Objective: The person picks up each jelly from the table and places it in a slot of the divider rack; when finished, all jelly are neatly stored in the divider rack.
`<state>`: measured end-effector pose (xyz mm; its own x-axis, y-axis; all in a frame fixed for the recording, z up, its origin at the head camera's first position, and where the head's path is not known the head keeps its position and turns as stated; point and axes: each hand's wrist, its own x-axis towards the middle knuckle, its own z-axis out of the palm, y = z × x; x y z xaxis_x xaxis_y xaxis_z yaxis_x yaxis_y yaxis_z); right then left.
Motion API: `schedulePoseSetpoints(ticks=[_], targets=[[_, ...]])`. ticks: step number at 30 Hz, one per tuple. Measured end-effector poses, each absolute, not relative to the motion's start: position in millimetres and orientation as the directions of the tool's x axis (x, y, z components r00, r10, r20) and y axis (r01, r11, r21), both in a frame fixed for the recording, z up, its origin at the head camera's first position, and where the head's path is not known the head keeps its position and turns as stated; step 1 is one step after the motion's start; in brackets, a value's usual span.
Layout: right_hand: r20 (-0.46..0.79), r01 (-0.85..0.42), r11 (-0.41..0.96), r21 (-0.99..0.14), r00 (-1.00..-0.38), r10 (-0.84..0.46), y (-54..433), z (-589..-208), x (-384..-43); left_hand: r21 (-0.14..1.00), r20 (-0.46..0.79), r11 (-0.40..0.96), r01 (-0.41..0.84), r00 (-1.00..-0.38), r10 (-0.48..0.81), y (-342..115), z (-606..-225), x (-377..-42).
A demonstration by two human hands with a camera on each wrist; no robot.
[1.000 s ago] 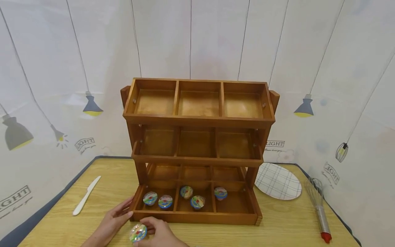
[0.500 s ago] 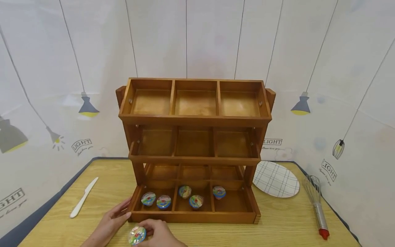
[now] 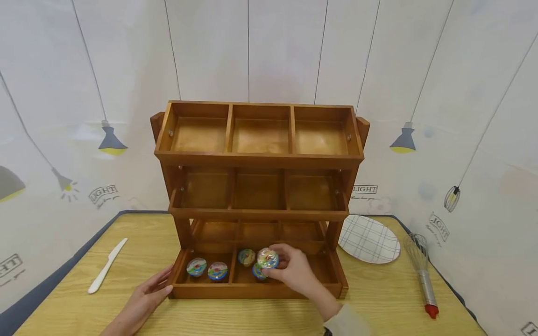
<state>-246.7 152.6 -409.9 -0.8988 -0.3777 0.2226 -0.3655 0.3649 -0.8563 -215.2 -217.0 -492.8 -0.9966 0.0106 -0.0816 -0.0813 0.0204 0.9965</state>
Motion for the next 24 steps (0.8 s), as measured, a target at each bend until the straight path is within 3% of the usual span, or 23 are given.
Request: schedulePoseSetpoints(ticks=[5,8,13,24], targets=[[0.153,-0.251,0.611,-0.75,-0.966,-0.21,210.1,-409.0,-267.6,0.996,-0.086,0.006,-0.086,-0.996,0.004,-216.7,-494.7,-212.6],[0.072,-0.197,0.685,-0.701,-0.976,-0.207,225.2,-415.1,-271.5,0.996,-0.087,-0.011,-0.087,-0.996,0.007,-217.2,-495.4,-211.1],[-0.02,-0.137,0.73,-0.67,-0.979,-0.202,227.5,-426.3,-268.4,0.997,-0.063,-0.032,-0.064,-0.998,0.028,-216.2,-495.9,-210.7],[-0.008,-0.116,0.763,-0.636,-0.987,-0.158,229.1,-434.2,-265.3,0.996,-0.073,-0.038,-0.075,-0.996,0.048,-211.5,-494.8,-213.5]])
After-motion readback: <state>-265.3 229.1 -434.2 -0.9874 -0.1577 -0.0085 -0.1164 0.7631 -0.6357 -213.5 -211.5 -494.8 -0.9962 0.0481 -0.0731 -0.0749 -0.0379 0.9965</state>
